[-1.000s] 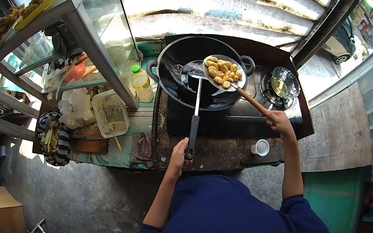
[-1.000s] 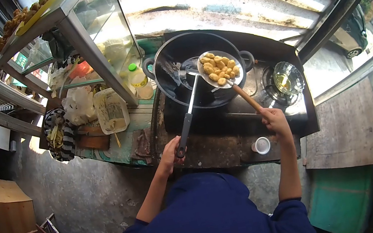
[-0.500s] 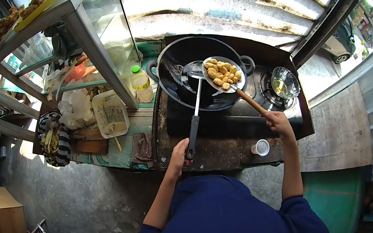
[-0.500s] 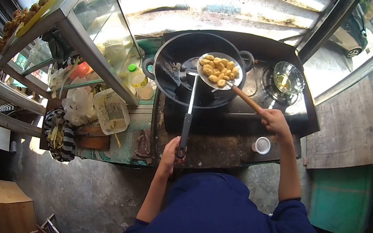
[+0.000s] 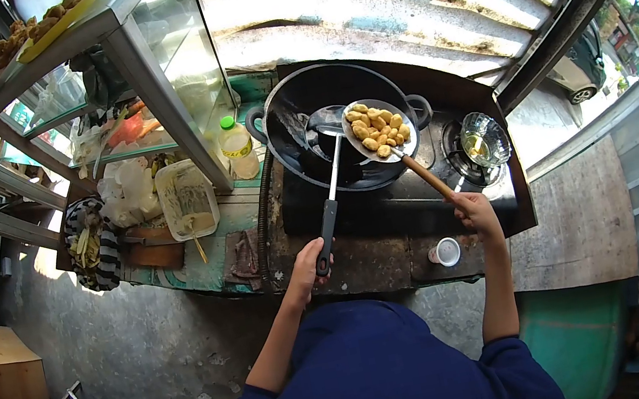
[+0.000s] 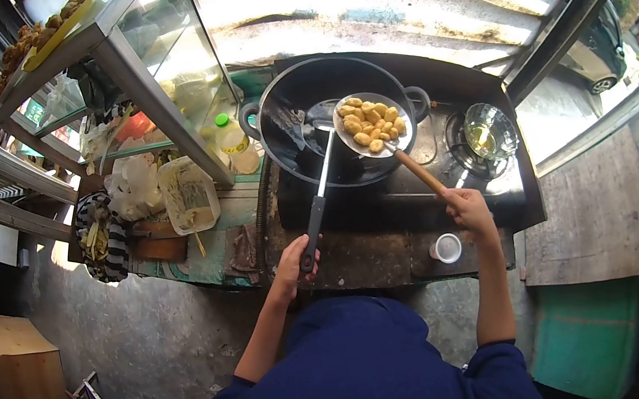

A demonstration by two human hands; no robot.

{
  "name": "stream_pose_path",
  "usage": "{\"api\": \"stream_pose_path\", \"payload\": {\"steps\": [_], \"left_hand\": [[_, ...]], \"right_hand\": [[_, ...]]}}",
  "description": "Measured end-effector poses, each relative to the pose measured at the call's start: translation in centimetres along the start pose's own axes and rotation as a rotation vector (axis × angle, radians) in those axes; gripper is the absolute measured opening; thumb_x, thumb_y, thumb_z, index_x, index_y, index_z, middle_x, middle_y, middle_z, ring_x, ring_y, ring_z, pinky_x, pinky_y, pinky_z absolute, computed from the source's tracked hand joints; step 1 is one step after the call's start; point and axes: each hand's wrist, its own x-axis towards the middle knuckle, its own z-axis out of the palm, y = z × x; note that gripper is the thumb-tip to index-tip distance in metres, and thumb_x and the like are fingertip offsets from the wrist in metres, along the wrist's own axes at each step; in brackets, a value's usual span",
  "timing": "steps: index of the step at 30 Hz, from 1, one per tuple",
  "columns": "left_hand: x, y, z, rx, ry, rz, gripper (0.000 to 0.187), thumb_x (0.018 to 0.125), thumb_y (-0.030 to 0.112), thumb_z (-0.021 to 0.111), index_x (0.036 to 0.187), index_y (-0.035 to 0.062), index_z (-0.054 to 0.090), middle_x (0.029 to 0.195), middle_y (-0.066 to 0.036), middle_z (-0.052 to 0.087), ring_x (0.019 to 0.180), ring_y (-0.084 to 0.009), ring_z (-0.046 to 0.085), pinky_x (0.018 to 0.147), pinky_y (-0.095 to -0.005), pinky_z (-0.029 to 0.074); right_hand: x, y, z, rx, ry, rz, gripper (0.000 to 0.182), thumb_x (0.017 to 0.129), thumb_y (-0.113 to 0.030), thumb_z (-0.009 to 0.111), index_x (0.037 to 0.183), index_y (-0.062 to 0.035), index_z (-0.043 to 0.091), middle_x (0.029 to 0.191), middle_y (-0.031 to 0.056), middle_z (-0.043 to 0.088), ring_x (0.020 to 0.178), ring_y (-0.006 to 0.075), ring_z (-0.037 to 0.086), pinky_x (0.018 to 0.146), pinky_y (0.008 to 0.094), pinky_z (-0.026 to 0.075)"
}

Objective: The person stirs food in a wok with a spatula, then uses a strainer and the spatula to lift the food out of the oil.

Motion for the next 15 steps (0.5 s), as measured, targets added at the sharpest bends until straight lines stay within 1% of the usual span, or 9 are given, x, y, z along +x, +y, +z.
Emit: {"api": "stream_pose_path", "payload": {"steps": [2, 4, 8, 10, 15], "left_hand": [[0.0, 0.0, 0.0, 0.018, -0.027, -0.005, 0.034, 0.082, 0.032, 0.037, 0.098, 0.0041, 0.046, 0.061, -0.001, 0.047, 0.042, -0.0055, 0.042, 0.034, -0.0168, 0.030], [-0.1, 0.1, 0.2, 0.034, -0.025, -0.003, 0.034, 0.082, 0.033, 0.037, 0.098, 0.0042, 0.046, 0.060, 0.000, 0.047, 0.042, -0.0055, 0.042, 0.034, -0.0168, 0.030], [-0.4, 0.4, 0.6, 0.079, -0.039, -0.007, 0.034, 0.082, 0.033, 0.036, 0.098, 0.0044, 0.045, 0.054, 0.001, 0.044, 0.042, -0.0054, 0.041, 0.036, -0.0172, 0.030], [-0.2, 0.1, 0.5, 0.088, -0.044, -0.003, 0.034, 0.082, 0.033, 0.035, 0.098, 0.0043, 0.044, 0.053, 0.001, 0.043, 0.041, -0.0053, 0.040, 0.036, -0.0175, 0.029], [-0.2, 0.1, 0.5, 0.082, -0.052, 0.018, 0.034, 0.083, 0.032, 0.033, 0.100, 0.0039, 0.044, 0.049, 0.002, 0.042, 0.039, -0.0050, 0.038, 0.037, -0.0176, 0.029]], "right_hand": [[0.0, 0.1, 0.0, -0.005, 0.012, 0.002, 0.027, 0.077, -0.026, 0.052, 0.079, -0.0001, 0.058, 0.047, -0.0042, 0.039, 0.034, 0.0001, 0.029, 0.031, 0.0143, 0.019], [0.1, 0.4, 0.1, -0.064, 0.057, -0.005, 0.026, 0.077, -0.026, 0.052, 0.078, -0.0001, 0.058, 0.047, -0.0040, 0.040, 0.034, 0.0003, 0.029, 0.031, 0.0144, 0.019], [0.6, 1.8, 0.2, -0.052, 0.053, -0.008, 0.026, 0.076, -0.026, 0.053, 0.078, 0.0001, 0.058, 0.047, -0.0037, 0.040, 0.035, 0.0004, 0.030, 0.031, 0.0142, 0.020], [0.9, 2.5, 0.1, -0.046, 0.066, 0.006, 0.025, 0.078, -0.026, 0.051, 0.078, -0.0009, 0.057, 0.047, -0.0046, 0.038, 0.033, -0.0001, 0.025, 0.030, 0.0149, 0.016], [0.8, 2.3, 0.5, -0.044, 0.075, 0.011, 0.026, 0.078, -0.026, 0.051, 0.079, -0.0010, 0.057, 0.047, -0.0045, 0.038, 0.033, -0.0001, 0.025, 0.030, 0.0149, 0.016]]}}
